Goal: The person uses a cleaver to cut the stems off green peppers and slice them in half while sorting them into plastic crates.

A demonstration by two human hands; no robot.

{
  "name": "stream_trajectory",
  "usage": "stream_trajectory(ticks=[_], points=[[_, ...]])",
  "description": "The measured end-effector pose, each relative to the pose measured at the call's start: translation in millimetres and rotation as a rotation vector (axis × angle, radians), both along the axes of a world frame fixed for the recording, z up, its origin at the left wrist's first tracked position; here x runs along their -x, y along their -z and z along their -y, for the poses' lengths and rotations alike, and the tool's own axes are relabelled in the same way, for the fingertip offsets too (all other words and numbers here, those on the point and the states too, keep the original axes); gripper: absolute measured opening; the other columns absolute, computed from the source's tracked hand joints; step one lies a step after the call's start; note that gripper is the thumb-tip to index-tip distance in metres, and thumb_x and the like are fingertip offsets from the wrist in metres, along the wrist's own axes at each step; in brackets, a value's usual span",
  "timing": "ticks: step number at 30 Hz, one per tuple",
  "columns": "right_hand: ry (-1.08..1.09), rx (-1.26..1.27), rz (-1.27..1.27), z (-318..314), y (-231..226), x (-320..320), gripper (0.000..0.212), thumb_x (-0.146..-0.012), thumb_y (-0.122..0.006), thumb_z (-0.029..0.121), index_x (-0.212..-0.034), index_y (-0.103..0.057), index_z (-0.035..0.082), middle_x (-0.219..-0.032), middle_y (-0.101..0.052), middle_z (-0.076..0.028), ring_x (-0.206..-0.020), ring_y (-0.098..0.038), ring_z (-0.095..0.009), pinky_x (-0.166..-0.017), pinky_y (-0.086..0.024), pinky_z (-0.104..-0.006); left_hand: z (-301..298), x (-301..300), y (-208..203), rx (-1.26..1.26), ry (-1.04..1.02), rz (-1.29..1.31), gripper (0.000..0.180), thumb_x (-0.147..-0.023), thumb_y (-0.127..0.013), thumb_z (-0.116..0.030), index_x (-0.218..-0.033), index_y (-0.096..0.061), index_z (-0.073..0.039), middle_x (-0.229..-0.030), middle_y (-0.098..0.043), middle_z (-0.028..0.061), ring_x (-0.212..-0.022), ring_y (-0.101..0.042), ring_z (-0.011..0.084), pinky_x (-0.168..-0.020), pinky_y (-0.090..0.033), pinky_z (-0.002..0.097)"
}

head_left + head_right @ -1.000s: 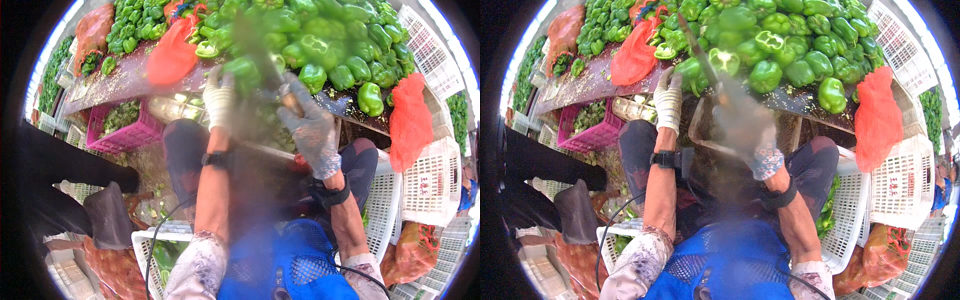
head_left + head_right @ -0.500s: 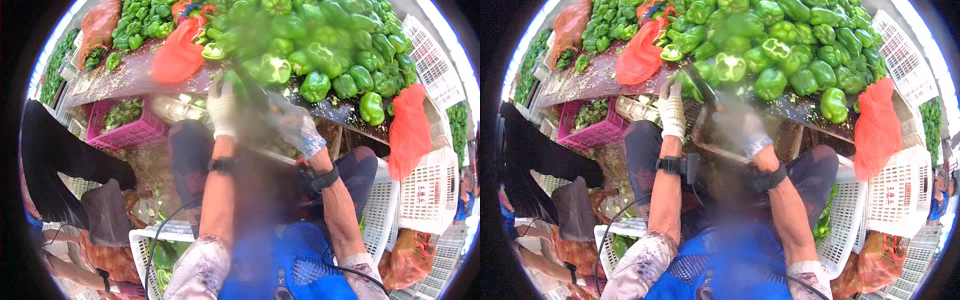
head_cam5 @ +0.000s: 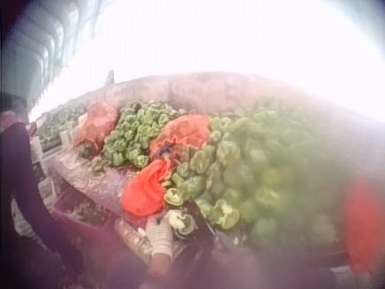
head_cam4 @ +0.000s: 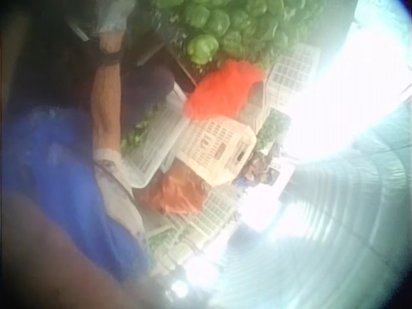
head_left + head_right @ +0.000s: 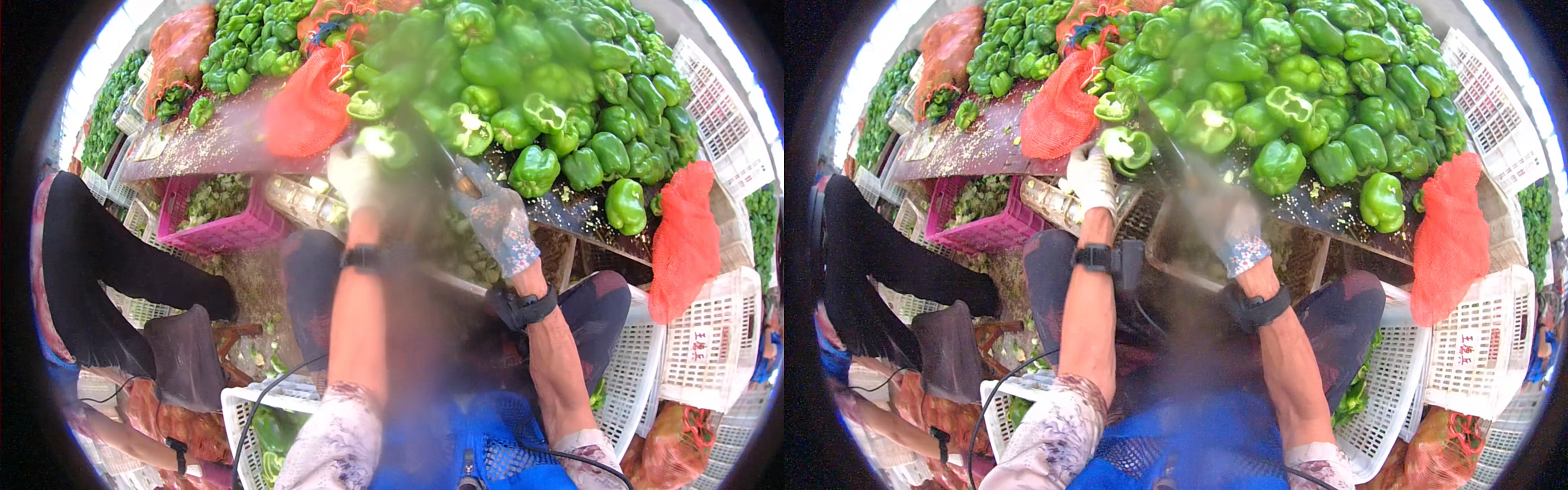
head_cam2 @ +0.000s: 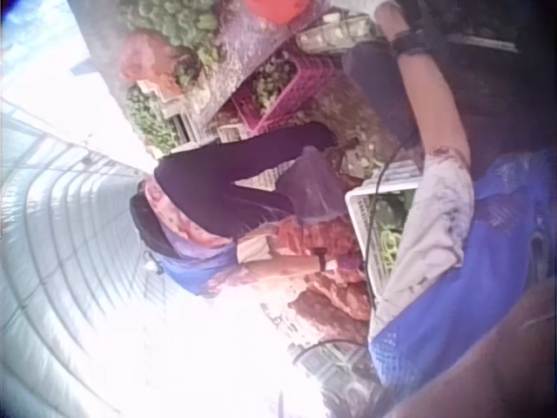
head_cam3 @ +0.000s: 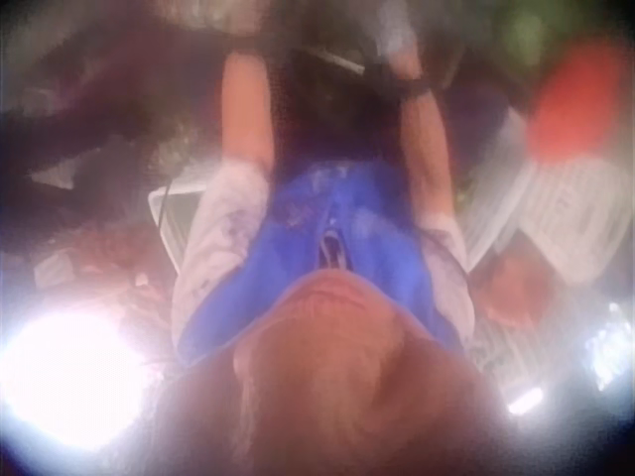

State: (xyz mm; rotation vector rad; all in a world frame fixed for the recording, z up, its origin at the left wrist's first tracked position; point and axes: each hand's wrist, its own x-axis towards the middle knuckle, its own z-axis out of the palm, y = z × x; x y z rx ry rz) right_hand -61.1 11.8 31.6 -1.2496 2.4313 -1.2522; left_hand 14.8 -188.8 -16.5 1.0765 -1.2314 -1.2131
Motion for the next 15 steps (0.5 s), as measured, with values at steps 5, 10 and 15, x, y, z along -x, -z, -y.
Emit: stream_trajectory(ticks=[5,10,15], points=[[-0.086,-0.256,-0.155,13.6,-14.8,-7.6,0.052,-0.086,-0.065,0.028,-0.136,-0.056,0.018,-0.086,-0.067,-0.025,-0.077,-0.067,-0.038,-0.071,-0.053,-0.0442,59.6,-11.5,18.9,0.35,0.052,0.502,0.038,-0.082,-0.068,-0.017,-0.112,-0.064,0.008,-0.1,-0.07,0.023,-0.086,-0.067,0.0281,-0.08,-0.052,0.036],[-0.047,-0.079,-0.099,7.5,-5.6,-0.6,0.05,-0.085,-0.065,0.028,-0.133,-0.059,0.018,-0.083,-0.066,-0.025,-0.076,-0.066,-0.039,-0.07,-0.052,-0.0435,73.4,-20.2,13.7,0.247,-0.131,0.572,0.026,-0.083,-0.065,-0.019,-0.092,-0.07,0.005,-0.08,-0.07,0.0214,-0.071,-0.066,0.0279,-0.073,-0.051,0.0381],[-0.006,-0.034,-0.111,-11.6,-2.0,2.8,0.049,-0.084,-0.068,0.025,-0.132,-0.061,0.017,-0.076,-0.065,-0.023,-0.064,-0.065,-0.028,-0.065,-0.051,-0.0381,87.6,-14.9,-7.0,0.532,-0.33,0.977,0.018,-0.074,-0.065,-0.016,-0.085,-0.065,0.0,-0.084,-0.065,0.022,-0.078,-0.061,0.0386,-0.077,-0.049,0.0459]])
